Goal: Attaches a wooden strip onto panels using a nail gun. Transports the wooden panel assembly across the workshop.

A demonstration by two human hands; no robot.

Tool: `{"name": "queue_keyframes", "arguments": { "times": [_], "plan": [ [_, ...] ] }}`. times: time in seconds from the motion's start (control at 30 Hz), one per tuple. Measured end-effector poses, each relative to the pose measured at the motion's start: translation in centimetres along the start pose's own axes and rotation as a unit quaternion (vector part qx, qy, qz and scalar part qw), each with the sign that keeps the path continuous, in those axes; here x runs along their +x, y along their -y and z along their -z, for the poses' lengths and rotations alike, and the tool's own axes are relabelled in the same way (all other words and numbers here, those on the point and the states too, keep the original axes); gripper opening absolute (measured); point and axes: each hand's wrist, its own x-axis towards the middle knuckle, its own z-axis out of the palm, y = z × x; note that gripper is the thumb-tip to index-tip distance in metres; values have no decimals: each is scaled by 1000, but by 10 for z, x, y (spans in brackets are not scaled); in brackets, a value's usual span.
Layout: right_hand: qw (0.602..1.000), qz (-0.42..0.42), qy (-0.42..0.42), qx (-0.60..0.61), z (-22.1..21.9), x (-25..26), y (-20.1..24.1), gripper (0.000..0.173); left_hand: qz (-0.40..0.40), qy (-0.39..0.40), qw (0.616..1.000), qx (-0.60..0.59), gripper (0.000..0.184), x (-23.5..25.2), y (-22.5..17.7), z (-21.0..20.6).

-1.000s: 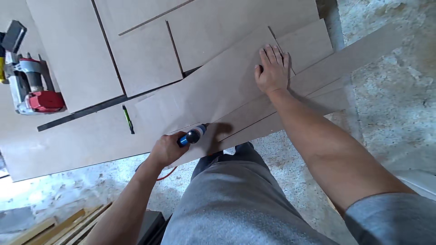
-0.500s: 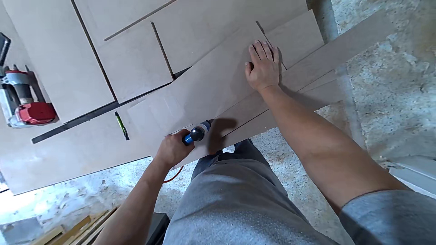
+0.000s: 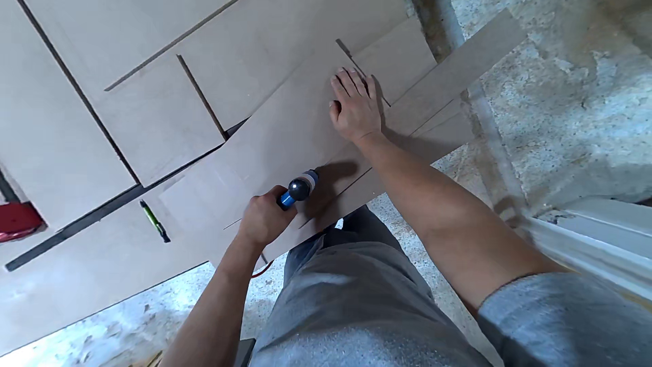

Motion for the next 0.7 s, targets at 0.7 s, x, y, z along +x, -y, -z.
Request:
{"name": "queue_keyframes", "arguments": {
  "times": [0.7],
  "plan": [
    [976, 86, 171, 102, 78, 23, -106, 65, 18, -10, 1000, 12, 16, 28, -85, 2]
  ]
}}
